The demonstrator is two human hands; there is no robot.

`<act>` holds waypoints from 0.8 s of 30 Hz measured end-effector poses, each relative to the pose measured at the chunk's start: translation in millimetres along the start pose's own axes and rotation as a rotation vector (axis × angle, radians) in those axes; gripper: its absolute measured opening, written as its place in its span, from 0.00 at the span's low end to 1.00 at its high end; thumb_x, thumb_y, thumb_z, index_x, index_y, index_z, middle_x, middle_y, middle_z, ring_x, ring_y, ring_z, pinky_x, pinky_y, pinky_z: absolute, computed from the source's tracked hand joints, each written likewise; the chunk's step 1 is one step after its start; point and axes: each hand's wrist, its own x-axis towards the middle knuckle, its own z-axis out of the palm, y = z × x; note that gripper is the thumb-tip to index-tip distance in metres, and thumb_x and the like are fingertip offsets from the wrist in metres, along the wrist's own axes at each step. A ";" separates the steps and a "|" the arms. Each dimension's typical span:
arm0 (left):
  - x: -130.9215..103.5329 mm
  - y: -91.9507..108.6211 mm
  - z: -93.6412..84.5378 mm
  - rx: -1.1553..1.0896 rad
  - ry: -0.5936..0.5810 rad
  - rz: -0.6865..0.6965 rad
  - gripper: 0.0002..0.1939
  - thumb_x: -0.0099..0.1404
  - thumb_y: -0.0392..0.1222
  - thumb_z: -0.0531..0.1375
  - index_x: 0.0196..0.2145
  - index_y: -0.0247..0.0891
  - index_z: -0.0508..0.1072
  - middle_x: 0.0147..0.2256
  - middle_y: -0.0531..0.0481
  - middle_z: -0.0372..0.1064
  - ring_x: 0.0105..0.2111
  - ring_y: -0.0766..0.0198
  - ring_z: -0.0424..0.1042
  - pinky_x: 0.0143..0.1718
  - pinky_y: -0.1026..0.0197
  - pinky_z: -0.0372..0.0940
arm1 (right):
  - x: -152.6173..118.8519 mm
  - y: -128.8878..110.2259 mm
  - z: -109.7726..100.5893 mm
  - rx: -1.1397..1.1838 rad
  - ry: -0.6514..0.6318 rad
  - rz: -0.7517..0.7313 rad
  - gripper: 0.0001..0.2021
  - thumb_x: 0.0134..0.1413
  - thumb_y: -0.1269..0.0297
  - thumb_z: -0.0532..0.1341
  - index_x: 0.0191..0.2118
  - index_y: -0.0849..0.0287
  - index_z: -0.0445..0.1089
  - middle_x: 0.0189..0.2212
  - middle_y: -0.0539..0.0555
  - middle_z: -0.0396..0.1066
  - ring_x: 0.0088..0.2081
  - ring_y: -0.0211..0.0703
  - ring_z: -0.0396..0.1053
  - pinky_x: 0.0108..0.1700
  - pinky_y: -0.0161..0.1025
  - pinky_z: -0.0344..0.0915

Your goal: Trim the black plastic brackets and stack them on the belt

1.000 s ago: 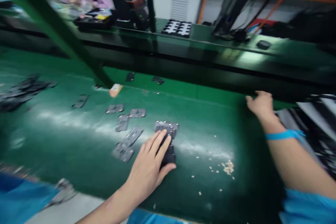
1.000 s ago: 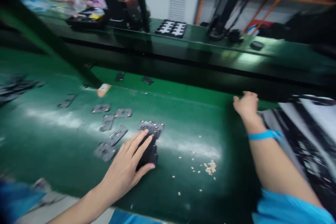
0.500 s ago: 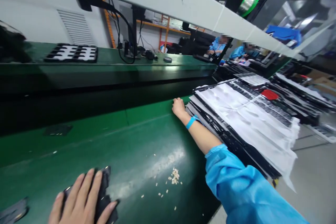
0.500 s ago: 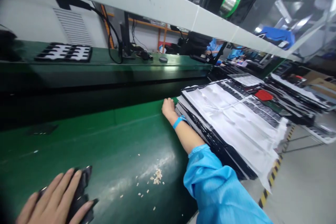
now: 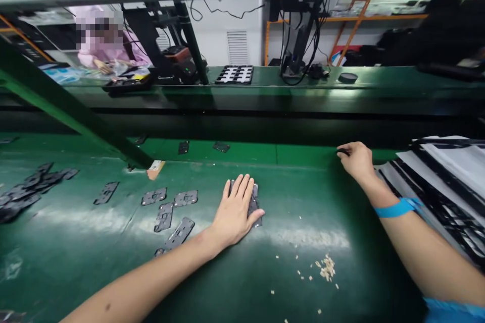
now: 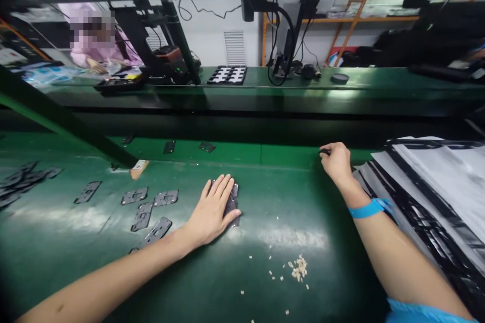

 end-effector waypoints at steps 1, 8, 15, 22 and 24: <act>-4.7 0.6 -0.7 -0.006 -0.014 0.018 0.43 0.78 0.62 0.53 0.76 0.26 0.52 0.76 0.32 0.48 0.76 0.39 0.47 0.73 0.31 0.48 | -4.4 -4.1 -1.1 0.014 -0.008 -0.015 0.02 0.60 0.70 0.66 0.37 0.60 0.78 0.39 0.61 0.80 0.41 0.53 0.79 0.52 0.53 0.74; -24.7 -11.5 -5.6 -0.018 -0.094 0.162 0.43 0.79 0.62 0.52 0.77 0.31 0.48 0.78 0.38 0.39 0.78 0.42 0.39 0.75 0.31 0.41 | -48.0 -47.8 -9.0 0.151 -0.145 -0.100 0.07 0.58 0.70 0.60 0.41 0.55 0.72 0.35 0.58 0.82 0.42 0.54 0.82 0.52 0.52 0.74; -27.2 -28.5 -11.1 -0.033 -0.121 0.237 0.43 0.78 0.62 0.52 0.78 0.35 0.44 0.79 0.40 0.37 0.78 0.44 0.36 0.76 0.32 0.38 | -109.1 -90.3 -12.5 0.308 -0.415 -0.132 0.05 0.63 0.62 0.59 0.44 0.53 0.64 0.30 0.53 0.78 0.28 0.47 0.80 0.32 0.41 0.76; -41.6 -29.8 -33.9 -0.171 -0.116 0.214 0.40 0.79 0.57 0.55 0.78 0.36 0.47 0.79 0.38 0.37 0.78 0.44 0.34 0.76 0.32 0.37 | -169.0 -120.2 -38.6 0.433 -0.616 -0.171 0.08 0.70 0.56 0.57 0.47 0.53 0.67 0.35 0.54 0.79 0.34 0.48 0.80 0.39 0.46 0.78; -58.2 -16.0 -51.6 -0.379 -0.105 0.113 0.36 0.80 0.54 0.53 0.77 0.37 0.50 0.78 0.36 0.38 0.78 0.44 0.38 0.76 0.34 0.44 | -196.0 -136.6 -53.8 0.540 -0.649 -0.159 0.08 0.71 0.56 0.59 0.46 0.53 0.71 0.39 0.56 0.81 0.41 0.51 0.81 0.44 0.48 0.78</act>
